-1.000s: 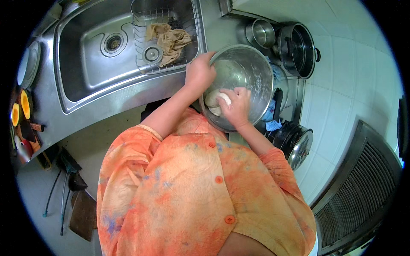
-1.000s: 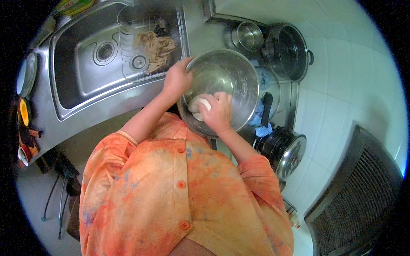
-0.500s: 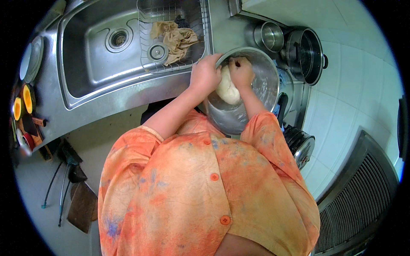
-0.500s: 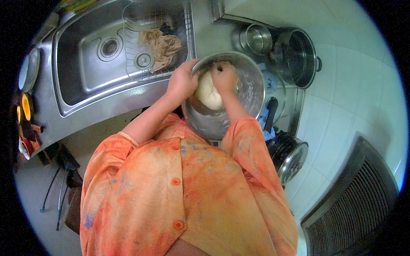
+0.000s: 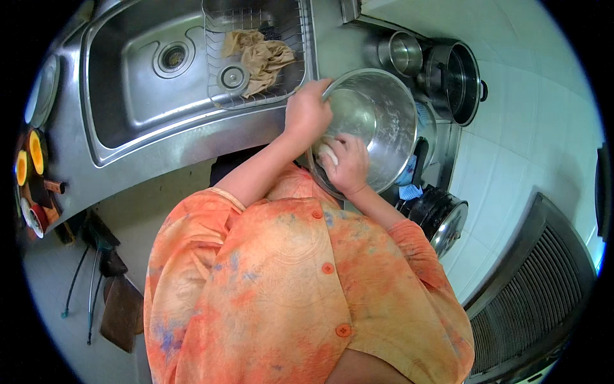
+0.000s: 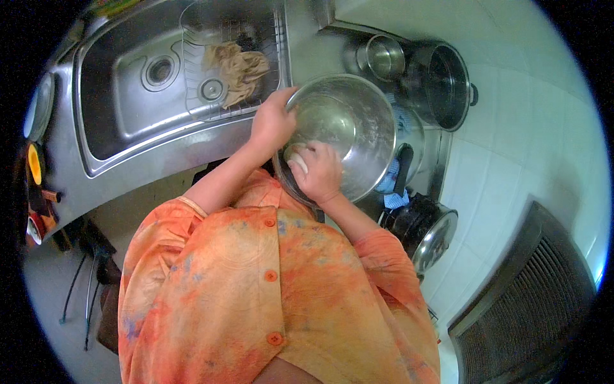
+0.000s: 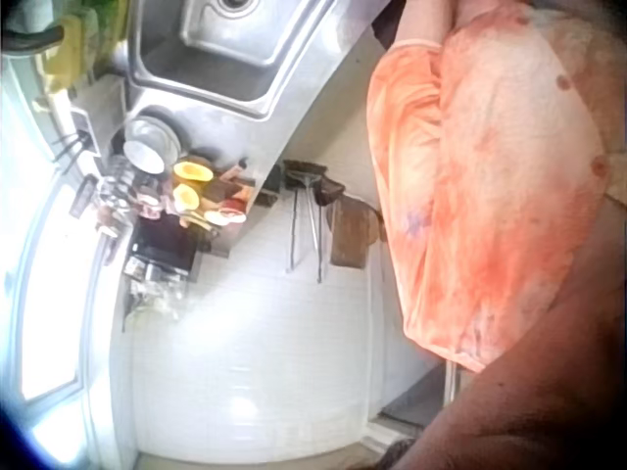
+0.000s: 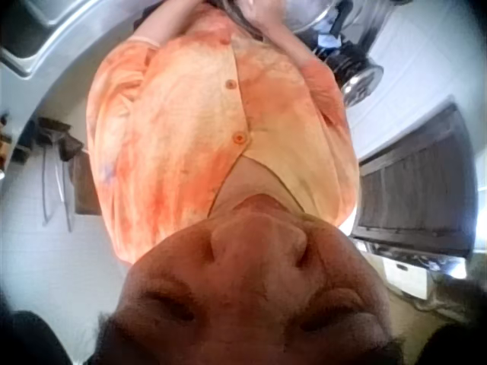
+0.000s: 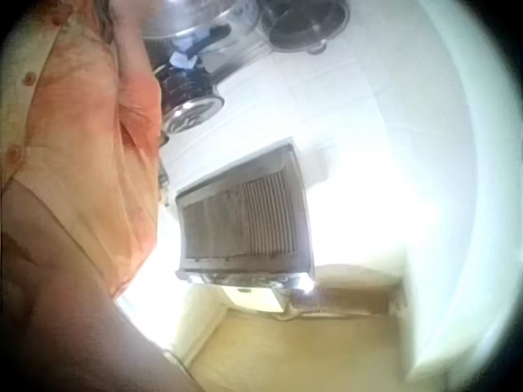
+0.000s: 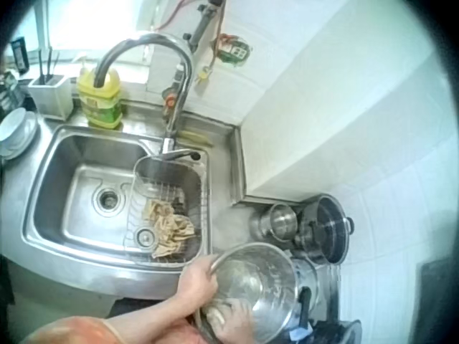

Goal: The person kneads a ball of dough by hand inside a metal mixing bowl. They repeatedly press, fold, and turn the dough using both hands to develop its texture.

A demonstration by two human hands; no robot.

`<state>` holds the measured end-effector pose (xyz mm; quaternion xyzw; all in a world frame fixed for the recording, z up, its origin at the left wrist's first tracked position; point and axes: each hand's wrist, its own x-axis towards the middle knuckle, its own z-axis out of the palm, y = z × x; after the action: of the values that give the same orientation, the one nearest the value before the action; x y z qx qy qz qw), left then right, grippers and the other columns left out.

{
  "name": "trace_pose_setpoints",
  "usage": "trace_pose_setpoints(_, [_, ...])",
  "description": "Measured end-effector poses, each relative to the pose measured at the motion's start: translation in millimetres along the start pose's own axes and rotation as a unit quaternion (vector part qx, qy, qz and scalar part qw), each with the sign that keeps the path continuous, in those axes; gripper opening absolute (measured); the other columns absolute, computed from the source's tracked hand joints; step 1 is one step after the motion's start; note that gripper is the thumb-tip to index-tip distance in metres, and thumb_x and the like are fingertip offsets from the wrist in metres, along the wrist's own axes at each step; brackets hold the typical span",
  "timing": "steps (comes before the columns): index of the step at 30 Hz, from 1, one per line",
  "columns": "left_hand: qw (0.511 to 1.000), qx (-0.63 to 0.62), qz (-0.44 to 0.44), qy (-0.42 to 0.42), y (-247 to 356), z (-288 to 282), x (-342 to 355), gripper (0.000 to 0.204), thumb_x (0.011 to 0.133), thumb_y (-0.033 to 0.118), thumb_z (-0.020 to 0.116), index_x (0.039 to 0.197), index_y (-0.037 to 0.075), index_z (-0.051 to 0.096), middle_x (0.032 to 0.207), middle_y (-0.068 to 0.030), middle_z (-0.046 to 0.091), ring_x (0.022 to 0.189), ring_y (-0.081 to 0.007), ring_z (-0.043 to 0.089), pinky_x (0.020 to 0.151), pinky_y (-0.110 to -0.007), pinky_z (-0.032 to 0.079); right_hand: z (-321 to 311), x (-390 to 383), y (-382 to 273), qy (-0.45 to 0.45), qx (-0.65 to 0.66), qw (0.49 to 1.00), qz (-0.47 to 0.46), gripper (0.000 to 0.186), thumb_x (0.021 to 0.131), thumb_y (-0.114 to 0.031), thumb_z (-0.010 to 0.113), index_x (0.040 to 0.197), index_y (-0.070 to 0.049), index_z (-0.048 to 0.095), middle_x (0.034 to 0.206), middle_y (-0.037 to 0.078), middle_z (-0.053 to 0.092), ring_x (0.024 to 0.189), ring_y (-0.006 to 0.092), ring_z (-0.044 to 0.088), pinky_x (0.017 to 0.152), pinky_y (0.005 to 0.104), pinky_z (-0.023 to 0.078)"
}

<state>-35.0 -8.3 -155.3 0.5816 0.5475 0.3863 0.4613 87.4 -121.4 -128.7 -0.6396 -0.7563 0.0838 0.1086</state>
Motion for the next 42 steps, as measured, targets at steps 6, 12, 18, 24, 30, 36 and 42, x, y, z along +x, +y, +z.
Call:
trace_pose_setpoints(6, [1.0,0.009,0.003,-0.018,-4.4,-1.1,2.6,0.032,0.079,0.006,0.061,0.11,0.004,0.064,0.102,-0.0189,0.065,0.094,-0.0392,0.062,0.084,-0.045,0.049,39.0,23.0,16.0,0.019,-0.068,0.997,0.007,0.021,0.078,-0.028,0.066,0.091,-0.011,0.067,0.104,0.008,0.063,0.097,0.0285,0.059,0.076,0.0406,0.049])
trace_pose_setpoints(12, [1.0,-0.004,0.024,-0.013,-11.4,3.3,4.2,0.033,0.078,0.006,0.061,0.111,0.005,0.064,0.103,-0.0193,0.065,0.096,-0.0396,0.061,0.084,-0.046,0.049,48.0,88.4,78.9,0.117,-0.011,0.98,0.162,0.021,0.084,-0.03,0.061,0.085,-0.01,0.068,0.086,0.014,0.067,0.078,0.0326,0.065,0.066,0.0435,0.051])
trace_pose_setpoints(18, [1.0,0.021,0.014,-0.011,-4.5,0.8,7.1,0.034,0.078,0.006,0.061,0.112,0.006,0.064,0.103,-0.0181,0.065,0.097,-0.0378,0.062,0.085,-0.045,0.049,44.6,107.7,92.4,0.04,-0.063,0.963,0.261,0.029,0.088,-0.036,0.057,0.088,-0.01,0.068,0.091,0.017,0.068,0.084,0.037,0.065,0.073,0.047,0.05])
trace_pose_setpoints(24, [0.999,0.032,0.013,-0.001,-4.9,4.1,5.2,0.034,0.078,0.007,0.062,0.112,0.008,0.065,0.104,-0.0174,0.066,0.095,-0.0365,0.062,0.084,-0.046,0.049,-7.4,40.1,18.7,-0.183,0.135,0.952,0.203,0.03,0.086,-0.031,0.061,0.1,-0.005,0.061,0.104,0.02,0.063,0.099,0.0383,0.058,0.089,0.0464,0.044])
trace_pose_setpoints(30, [0.999,0.035,0.004,-0.022,4.4,-3.7,1.2,0.033,0.08,0.007,0.062,0.113,0.007,0.064,0.103,-0.0187,0.065,0.096,-0.0387,0.061,0.085,-0.046,0.048,19.1,16.4,-8.2,-0.012,0.042,0.986,0.159,0.033,0.079,-0.026,0.068,0.105,-0.008,0.057,0.102,0.012,0.054,0.097,0.0328,0.05,0.086,0.0432,0.041])
trace_pose_setpoints(36, [1.0,0.002,0.01,-0.017,-1.7,-3.1,3.9,0.033,0.081,0.005,0.061,0.114,0.004,0.063,0.104,-0.0207,0.064,0.097,-0.0394,0.061,0.085,-0.043,0.049,38.5,48.2,15.2,-0.005,0.014,0.994,0.112,0.026,0.083,-0.031,0.061,0.094,-0.008,0.063,0.1,0.013,0.061,0.096,0.0334,0.056,0.08,0.0448,0.047])
trace_pose_setpoints(42, [0.998,0.002,-0.034,-0.06,4.4,-4.4,7.0,0.036,0.082,0.007,0.063,0.118,0.002,0.062,0.108,-0.0219,0.064,0.1,-0.0384,0.061,0.088,-0.041,0.048,51.5,97.6,70.7,0.083,0.035,0.961,0.26,0.035,0.089,-0.036,0.054,0.077,-0.007,0.067,0.082,0.018,0.067,0.076,0.0407,0.063,0.069,0.05,0.049])
